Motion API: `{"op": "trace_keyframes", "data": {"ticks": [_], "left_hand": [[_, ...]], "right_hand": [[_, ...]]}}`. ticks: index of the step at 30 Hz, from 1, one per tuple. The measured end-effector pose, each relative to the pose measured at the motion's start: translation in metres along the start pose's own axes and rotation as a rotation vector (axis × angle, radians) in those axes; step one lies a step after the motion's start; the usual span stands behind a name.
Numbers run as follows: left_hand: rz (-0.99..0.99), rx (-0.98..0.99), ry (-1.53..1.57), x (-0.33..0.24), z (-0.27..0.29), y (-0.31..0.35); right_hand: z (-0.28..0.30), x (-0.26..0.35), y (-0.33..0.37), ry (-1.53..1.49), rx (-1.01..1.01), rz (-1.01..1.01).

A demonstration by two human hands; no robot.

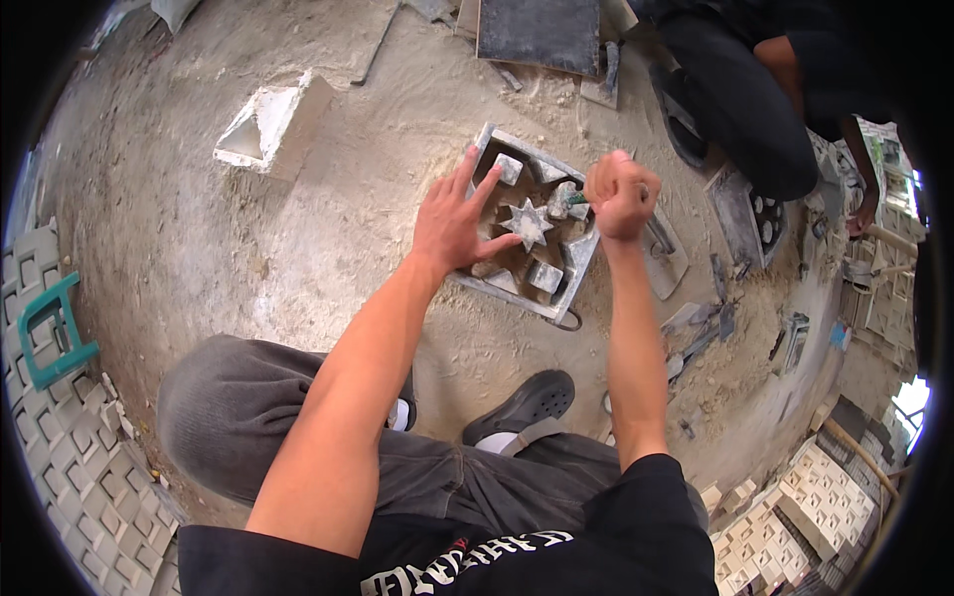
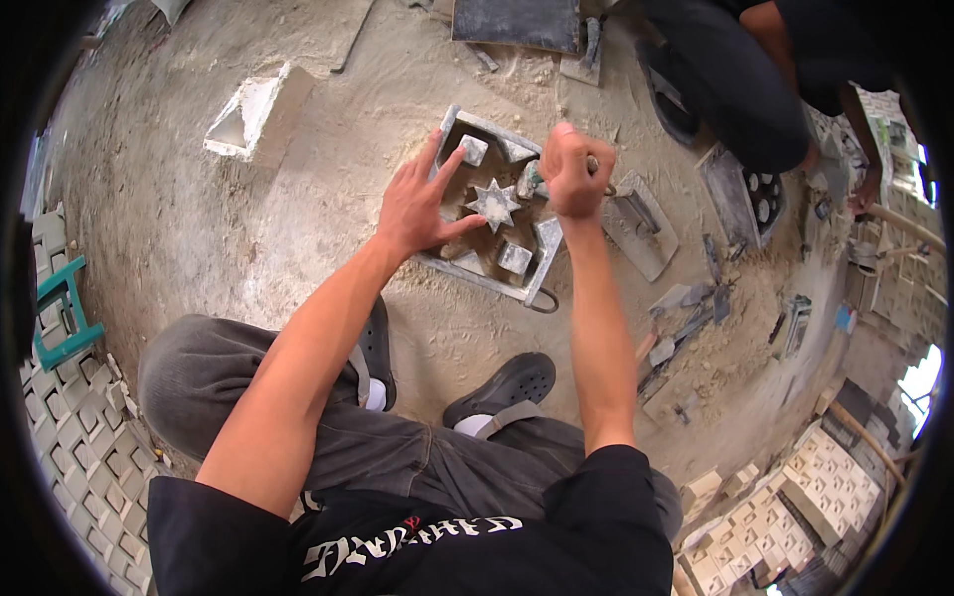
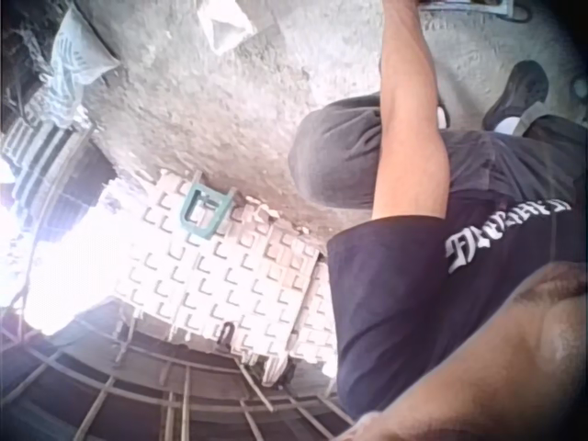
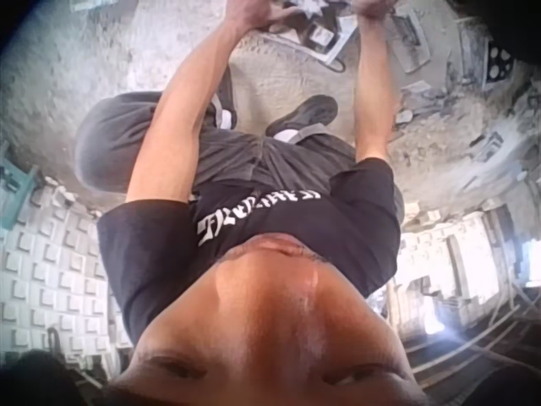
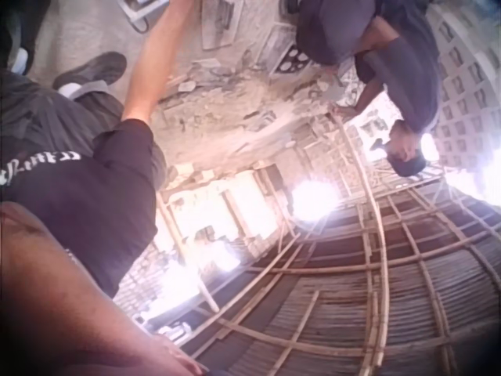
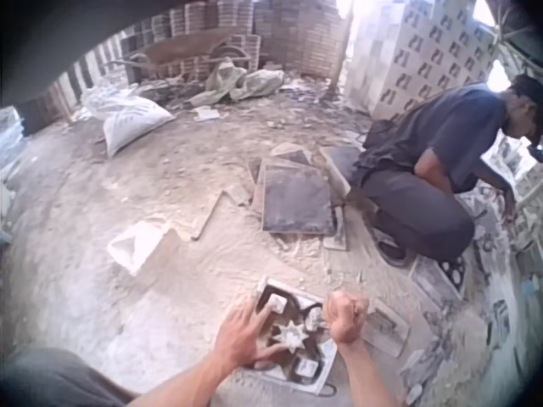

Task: The person places small decorative stone pieces into a star-shaped mold by hand and then brushes away excess dust or sand using a small green-handled brush.

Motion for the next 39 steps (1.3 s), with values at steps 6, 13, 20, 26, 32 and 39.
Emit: {"op": "trace_keyframes", "data": {"ticks": [6, 13, 20, 26, 32, 39], "left_hand": [[0.006, 0.061, -0.019, 0.002, -0.004, 0.004], [0.017, 0.068, -0.017, 0.003, -0.004, 0.005], [0.011, 0.043, -0.023, 0.002, -0.001, 0.000], [-0.027, -0.005, -0.010, -0.005, 0.002, 0.003], [0.012, 0.046, -0.027, 0.003, -0.002, 0.004], [0.007, 0.055, -0.013, 0.001, -0.002, 0.004]], "right_hand": [[-0.028, 0.044, -0.010, -0.057, -0.077, 0.042], [-0.013, 0.001, -0.015, 0.048, -0.070, -0.064], [0.001, -0.011, -0.020, 0.041, -0.017, -0.090], [0.004, 0.000, -0.008, -0.018, -0.021, -0.056], [-0.019, 0.021, -0.023, -0.083, 0.063, -0.099], [0.002, -0.010, -0.018, -0.070, 0.002, -0.136]]}}
Point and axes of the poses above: each hand's wrist, its own y-axis away from the middle knuckle, its own z-axis out of the back of the hand, x = y × z, the point moved 10 cm from there along -y, towards the middle knuckle, and after that the axes turned 15 degrees about -y, right-handed, at the moved point
